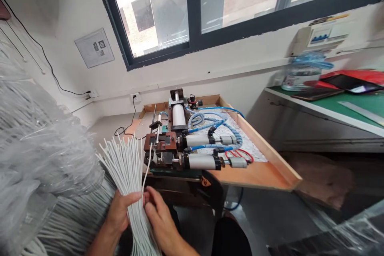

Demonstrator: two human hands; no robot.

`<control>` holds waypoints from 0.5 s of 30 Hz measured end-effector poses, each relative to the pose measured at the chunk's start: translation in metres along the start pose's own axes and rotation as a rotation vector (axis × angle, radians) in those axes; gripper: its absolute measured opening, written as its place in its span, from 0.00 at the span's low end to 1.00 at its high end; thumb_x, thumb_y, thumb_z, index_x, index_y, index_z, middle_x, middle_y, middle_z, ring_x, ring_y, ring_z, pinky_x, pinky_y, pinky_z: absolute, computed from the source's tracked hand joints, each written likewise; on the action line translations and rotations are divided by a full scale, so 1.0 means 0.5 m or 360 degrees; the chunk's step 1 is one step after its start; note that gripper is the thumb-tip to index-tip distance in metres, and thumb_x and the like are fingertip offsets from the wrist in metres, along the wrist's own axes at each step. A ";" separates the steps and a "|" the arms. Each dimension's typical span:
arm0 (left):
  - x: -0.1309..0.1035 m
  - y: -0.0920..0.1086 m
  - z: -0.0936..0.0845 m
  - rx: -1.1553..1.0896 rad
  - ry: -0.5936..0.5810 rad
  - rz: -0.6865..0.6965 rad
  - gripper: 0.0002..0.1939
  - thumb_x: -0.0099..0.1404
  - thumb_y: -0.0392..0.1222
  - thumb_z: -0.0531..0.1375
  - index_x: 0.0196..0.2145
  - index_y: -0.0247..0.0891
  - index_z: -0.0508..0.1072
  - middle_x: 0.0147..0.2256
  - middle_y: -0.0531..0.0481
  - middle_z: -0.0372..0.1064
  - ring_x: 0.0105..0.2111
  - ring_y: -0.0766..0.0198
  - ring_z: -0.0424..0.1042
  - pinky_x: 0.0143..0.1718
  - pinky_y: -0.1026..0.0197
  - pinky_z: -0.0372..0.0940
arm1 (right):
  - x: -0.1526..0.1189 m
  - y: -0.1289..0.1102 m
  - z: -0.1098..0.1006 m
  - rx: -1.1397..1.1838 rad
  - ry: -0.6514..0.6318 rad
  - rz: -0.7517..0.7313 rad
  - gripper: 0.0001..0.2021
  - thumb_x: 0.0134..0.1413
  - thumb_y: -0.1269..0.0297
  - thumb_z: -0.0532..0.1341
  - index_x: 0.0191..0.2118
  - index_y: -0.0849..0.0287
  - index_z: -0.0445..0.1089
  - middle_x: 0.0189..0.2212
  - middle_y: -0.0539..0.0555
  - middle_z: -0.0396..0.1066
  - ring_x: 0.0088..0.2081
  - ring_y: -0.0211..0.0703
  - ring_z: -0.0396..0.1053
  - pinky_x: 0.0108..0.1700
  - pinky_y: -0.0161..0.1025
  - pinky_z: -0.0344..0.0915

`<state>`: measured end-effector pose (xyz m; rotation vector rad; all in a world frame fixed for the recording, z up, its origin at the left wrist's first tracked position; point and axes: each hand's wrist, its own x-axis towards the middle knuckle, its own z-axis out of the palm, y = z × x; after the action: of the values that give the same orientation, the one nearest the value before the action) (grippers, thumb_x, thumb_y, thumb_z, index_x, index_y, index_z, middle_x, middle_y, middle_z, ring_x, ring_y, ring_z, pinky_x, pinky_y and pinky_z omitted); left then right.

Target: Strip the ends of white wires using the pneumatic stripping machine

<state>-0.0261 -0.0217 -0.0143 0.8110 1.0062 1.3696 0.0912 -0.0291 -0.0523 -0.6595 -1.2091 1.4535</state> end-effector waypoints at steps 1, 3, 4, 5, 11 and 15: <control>-0.002 -0.001 0.004 0.0019 0.0014 0.0016 0.07 0.42 0.29 0.61 0.24 0.32 0.72 0.18 0.52 0.69 0.18 0.67 0.64 0.20 0.64 0.60 | 0.006 -0.014 -0.009 -0.0066 0.0109 -0.0029 0.20 0.50 0.52 0.52 0.46 0.56 0.64 0.43 0.56 0.64 0.44 0.47 0.61 0.44 0.41 0.57; -0.008 -0.002 0.016 0.0069 0.0038 0.0025 0.10 0.42 0.28 0.61 0.27 0.33 0.72 0.19 0.53 0.69 0.18 0.67 0.64 0.20 0.64 0.60 | 0.025 -0.044 -0.019 -0.0130 0.0200 -0.0063 0.17 0.52 0.54 0.50 0.40 0.56 0.69 0.34 0.55 0.67 0.34 0.42 0.63 0.36 0.37 0.59; -0.012 -0.001 0.023 0.0099 0.0058 0.0022 0.11 0.41 0.28 0.61 0.27 0.33 0.72 0.19 0.53 0.69 0.19 0.67 0.64 0.19 0.64 0.60 | 0.035 -0.057 -0.021 -0.0104 0.0192 -0.0055 0.16 0.51 0.54 0.51 0.36 0.58 0.71 0.28 0.53 0.66 0.28 0.40 0.62 0.31 0.35 0.59; -0.015 0.001 0.029 0.0129 0.0084 0.0022 0.12 0.40 0.28 0.62 0.27 0.33 0.73 0.20 0.53 0.69 0.19 0.66 0.65 0.20 0.64 0.61 | 0.045 -0.068 -0.021 -0.0048 0.0173 -0.0024 0.16 0.50 0.55 0.53 0.32 0.60 0.72 0.22 0.51 0.64 0.23 0.37 0.58 0.26 0.34 0.56; -0.017 0.009 0.029 0.0272 0.0309 0.0081 0.07 0.39 0.33 0.62 0.23 0.33 0.72 0.20 0.51 0.70 0.22 0.62 0.67 0.25 0.60 0.62 | 0.076 -0.072 -0.020 0.0464 0.0363 0.0275 0.13 0.43 0.58 0.61 0.27 0.66 0.71 0.18 0.51 0.64 0.16 0.29 0.50 0.19 0.31 0.45; -0.001 0.009 0.011 0.0380 0.0471 0.0087 0.05 0.39 0.38 0.62 0.17 0.35 0.69 0.15 0.53 0.66 0.18 0.62 0.64 0.22 0.61 0.60 | 0.079 -0.051 -0.029 0.0582 0.0470 0.0352 0.11 0.40 0.60 0.62 0.23 0.67 0.70 0.16 0.50 0.64 0.15 0.28 0.50 0.18 0.31 0.44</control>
<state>-0.0226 -0.0212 -0.0080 0.8301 1.4076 1.4618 0.1035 0.0100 -0.0252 -0.7376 -0.6362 1.6396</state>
